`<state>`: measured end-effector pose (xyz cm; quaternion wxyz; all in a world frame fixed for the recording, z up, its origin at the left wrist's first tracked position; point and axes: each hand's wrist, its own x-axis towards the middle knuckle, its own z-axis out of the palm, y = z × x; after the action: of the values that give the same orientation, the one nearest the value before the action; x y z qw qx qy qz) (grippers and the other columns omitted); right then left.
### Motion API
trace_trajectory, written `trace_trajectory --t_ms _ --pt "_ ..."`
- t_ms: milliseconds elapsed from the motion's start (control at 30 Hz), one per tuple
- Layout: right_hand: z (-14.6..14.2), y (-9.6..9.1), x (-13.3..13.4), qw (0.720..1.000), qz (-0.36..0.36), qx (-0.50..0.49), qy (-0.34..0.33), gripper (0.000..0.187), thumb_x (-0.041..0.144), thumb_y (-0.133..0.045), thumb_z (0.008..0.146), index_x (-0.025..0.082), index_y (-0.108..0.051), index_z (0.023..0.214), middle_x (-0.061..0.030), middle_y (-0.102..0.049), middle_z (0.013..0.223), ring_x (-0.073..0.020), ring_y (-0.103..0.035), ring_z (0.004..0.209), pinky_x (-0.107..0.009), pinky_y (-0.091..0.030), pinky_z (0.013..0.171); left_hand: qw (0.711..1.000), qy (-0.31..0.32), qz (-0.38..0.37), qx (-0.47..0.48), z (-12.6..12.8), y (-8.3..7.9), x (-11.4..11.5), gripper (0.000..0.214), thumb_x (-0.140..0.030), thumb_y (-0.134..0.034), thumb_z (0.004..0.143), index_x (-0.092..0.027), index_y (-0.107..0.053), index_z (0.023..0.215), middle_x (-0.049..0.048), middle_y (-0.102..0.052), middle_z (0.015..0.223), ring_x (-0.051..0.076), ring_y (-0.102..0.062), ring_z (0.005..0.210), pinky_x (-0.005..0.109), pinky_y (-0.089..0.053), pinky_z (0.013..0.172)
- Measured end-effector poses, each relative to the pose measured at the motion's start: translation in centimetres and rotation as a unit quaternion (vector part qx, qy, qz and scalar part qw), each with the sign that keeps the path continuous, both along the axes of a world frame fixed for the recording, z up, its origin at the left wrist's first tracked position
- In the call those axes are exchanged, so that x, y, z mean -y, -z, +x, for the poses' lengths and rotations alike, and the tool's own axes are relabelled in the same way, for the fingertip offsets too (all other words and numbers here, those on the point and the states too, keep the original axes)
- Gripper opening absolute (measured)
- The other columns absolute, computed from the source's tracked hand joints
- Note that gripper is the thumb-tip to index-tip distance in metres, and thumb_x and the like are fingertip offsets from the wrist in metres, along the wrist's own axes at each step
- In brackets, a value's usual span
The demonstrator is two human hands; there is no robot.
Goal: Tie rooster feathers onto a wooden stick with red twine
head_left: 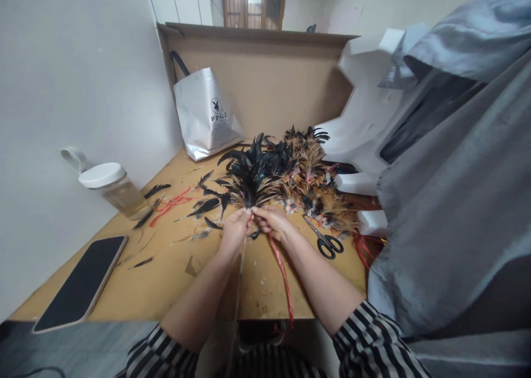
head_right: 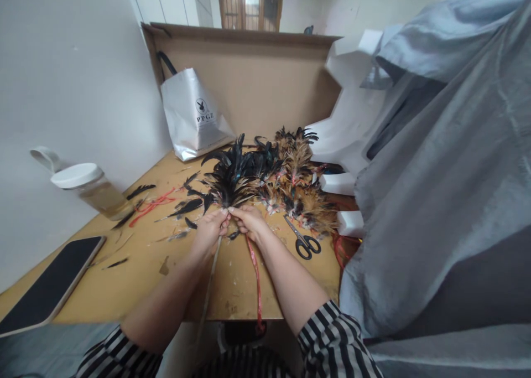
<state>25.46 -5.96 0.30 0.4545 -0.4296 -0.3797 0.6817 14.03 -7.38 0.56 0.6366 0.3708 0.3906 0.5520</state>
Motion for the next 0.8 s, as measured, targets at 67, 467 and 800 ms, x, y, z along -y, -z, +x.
trace_trajectory --t_ms 67,467,800 --pt "0.1 -0.2 0.1 1.000 0.005 0.015 -0.004 0.042 0.046 -0.073 0.054 0.016 -0.044 0.060 0.0099 -0.037 0.043 0.0002 -0.018 0.033 -0.017 -0.005 0.034 1.000 -0.004 0.002 -0.005 -0.1 0.0 0.0 0.031 -0.037 -0.070 0.059 -0.013 -0.051 0.060 -0.0036 -0.044 0.051 0.003 -0.029 0.040 0.016 -0.015 0.037" --pt "-1.7 0.2 0.4 0.971 0.085 0.125 0.183 0.022 0.030 -0.069 0.053 0.015 -0.052 0.052 0.0032 -0.052 0.045 -0.0053 -0.038 0.039 -0.019 -0.027 0.040 0.999 -0.008 0.022 -0.038 -0.2 0.8 -0.2 0.029 -0.036 -0.066 0.065 -0.014 -0.049 0.057 -0.0055 -0.038 0.043 0.003 -0.027 0.036 0.016 -0.016 0.036" --pt "-2.7 0.1 0.6 0.969 0.093 0.118 0.197 0.014 0.027 -0.063 0.056 0.016 -0.055 0.053 0.0035 -0.050 0.044 -0.0061 -0.039 0.040 -0.019 -0.029 0.040 0.996 -0.040 0.028 -0.069 -0.4 1.4 -0.8 0.030 -0.038 -0.065 0.065 -0.015 -0.049 0.056 -0.0066 -0.037 0.042 0.004 -0.026 0.034 0.017 -0.018 0.036"
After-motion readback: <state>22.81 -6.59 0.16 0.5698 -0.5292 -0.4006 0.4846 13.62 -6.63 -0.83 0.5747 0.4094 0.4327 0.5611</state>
